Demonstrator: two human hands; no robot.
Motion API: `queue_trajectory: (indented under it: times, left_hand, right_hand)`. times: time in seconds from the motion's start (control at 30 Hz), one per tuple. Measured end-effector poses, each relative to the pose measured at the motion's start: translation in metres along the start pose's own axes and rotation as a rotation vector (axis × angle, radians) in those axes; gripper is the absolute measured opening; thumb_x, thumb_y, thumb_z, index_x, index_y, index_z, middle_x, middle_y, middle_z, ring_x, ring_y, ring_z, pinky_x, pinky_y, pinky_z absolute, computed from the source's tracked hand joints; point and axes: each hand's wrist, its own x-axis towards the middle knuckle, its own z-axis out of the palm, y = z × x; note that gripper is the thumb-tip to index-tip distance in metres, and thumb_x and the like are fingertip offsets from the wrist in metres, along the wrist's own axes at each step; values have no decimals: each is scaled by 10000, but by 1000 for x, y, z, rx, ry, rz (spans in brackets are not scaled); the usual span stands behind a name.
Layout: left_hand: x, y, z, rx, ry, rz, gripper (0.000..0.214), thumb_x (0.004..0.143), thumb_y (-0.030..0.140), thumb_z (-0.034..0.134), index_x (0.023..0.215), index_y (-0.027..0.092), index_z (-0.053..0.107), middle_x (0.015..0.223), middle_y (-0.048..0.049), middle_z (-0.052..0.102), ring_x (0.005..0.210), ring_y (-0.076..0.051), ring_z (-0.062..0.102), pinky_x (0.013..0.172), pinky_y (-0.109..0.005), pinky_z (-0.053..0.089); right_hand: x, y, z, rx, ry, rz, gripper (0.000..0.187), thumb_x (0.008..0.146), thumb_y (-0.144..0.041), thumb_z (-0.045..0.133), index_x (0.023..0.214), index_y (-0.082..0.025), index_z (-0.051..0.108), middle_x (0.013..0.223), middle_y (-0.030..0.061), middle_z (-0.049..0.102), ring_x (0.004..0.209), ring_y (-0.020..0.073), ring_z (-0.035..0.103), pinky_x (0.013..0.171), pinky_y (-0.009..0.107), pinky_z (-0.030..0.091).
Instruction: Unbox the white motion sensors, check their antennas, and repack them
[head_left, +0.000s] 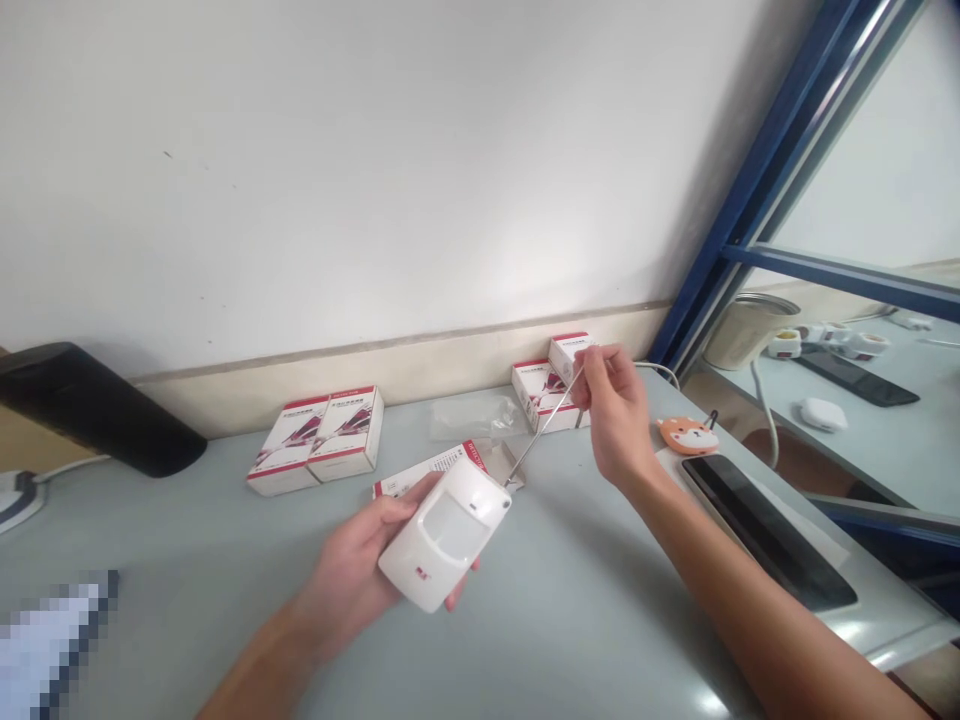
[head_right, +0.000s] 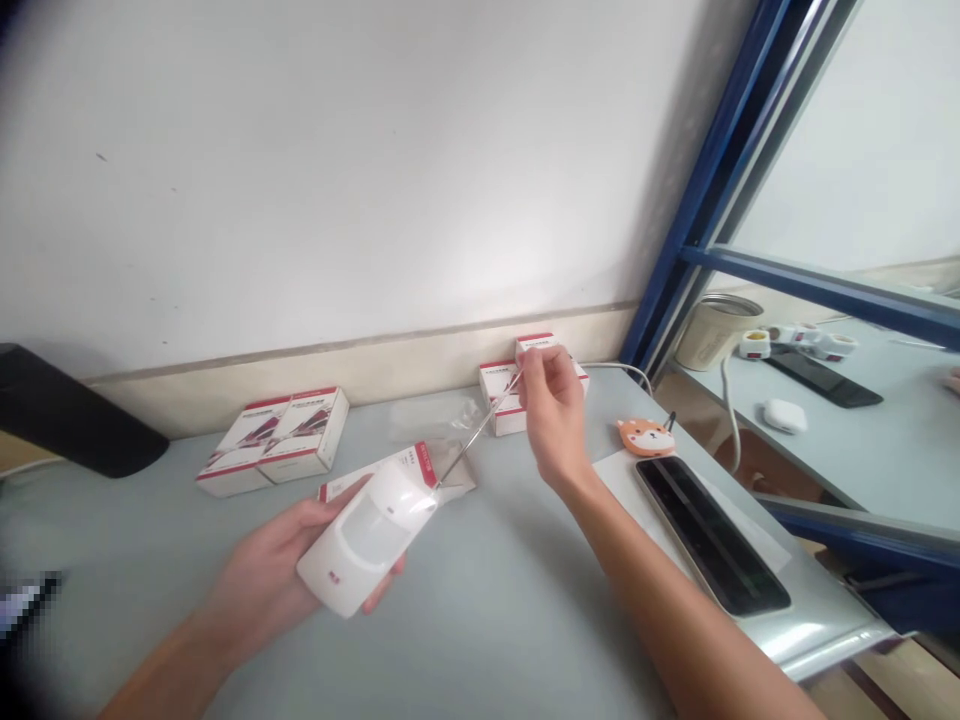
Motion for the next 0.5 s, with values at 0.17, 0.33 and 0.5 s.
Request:
queue_trajectory:
  times: [0.17, 0.33, 0.5]
  left_hand:
    - [4, 4, 17, -82, 122, 58, 403, 945, 379, 582, 1227, 171, 780, 853, -140, 777, 722, -272, 664, 740, -401, 527]
    - [1, 8, 26, -68, 237, 90, 335, 949, 368, 586, 1122, 189, 810, 789, -118, 759, 716, -273, 651, 727, -400, 530]
    - [-1, 10, 27, -49, 231, 112, 326, 963, 398, 576, 1047, 174, 797, 752, -114, 739, 695, -269, 648, 718, -396, 523]
  right_hand:
    - [-20, 5, 13, -31, -137, 55, 385, 1009, -590, 672, 866, -243, 588, 704, -50, 451, 630, 126, 374, 601, 284, 334]
    - [-43, 9, 24, 38, -338, 115, 376, 989, -535, 717, 806, -223, 615, 796, -18, 582, 671, 124, 440, 656, 292, 369]
    - [-59, 7, 31, 121, -545, 233, 412, 939, -559, 758, 763, -214, 620, 771, -6, 612, 687, 149, 558, 645, 295, 420]
